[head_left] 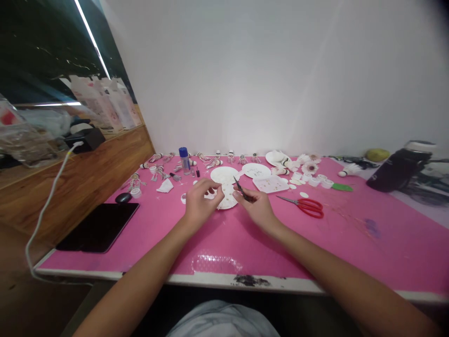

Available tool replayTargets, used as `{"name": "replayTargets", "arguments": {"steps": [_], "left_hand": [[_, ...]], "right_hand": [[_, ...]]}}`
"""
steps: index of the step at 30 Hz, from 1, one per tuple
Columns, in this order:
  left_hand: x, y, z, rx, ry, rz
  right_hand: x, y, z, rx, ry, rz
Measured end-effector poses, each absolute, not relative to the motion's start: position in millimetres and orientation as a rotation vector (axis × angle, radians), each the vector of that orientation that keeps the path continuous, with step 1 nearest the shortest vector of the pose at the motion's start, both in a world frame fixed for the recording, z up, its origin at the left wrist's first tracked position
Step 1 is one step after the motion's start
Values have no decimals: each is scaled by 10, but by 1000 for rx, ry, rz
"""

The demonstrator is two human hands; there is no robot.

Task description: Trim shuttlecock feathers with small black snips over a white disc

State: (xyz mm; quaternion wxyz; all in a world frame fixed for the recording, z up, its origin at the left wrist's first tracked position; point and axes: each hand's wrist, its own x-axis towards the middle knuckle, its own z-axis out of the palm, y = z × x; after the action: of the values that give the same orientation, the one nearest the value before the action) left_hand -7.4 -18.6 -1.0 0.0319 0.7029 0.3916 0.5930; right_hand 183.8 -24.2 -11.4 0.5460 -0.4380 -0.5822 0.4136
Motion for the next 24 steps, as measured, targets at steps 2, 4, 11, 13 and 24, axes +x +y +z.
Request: {"name": "replayTargets", "arguments": {"steps": [2, 4, 11, 13, 24], "left_hand": [[-80, -184, -8, 2190, 1218, 1834], [-85, -182, -8, 2210, 1226, 1837], [-81, -195, 5, 2157, 1203, 1839], [-75, -203, 14, 2108, 1176, 1822], [-54, -149, 22, 1710, 1189, 1679]], "right_hand": [[1833, -239, -126, -1041, -1377, 963], [1831, -236, -137, -1045, -1383, 960], [1820, -238, -149, -1037, -1403, 958], [1818, -241, -146, -1036, -1412, 952], [1826, -235, -146, -1049, -1415, 940]]}}
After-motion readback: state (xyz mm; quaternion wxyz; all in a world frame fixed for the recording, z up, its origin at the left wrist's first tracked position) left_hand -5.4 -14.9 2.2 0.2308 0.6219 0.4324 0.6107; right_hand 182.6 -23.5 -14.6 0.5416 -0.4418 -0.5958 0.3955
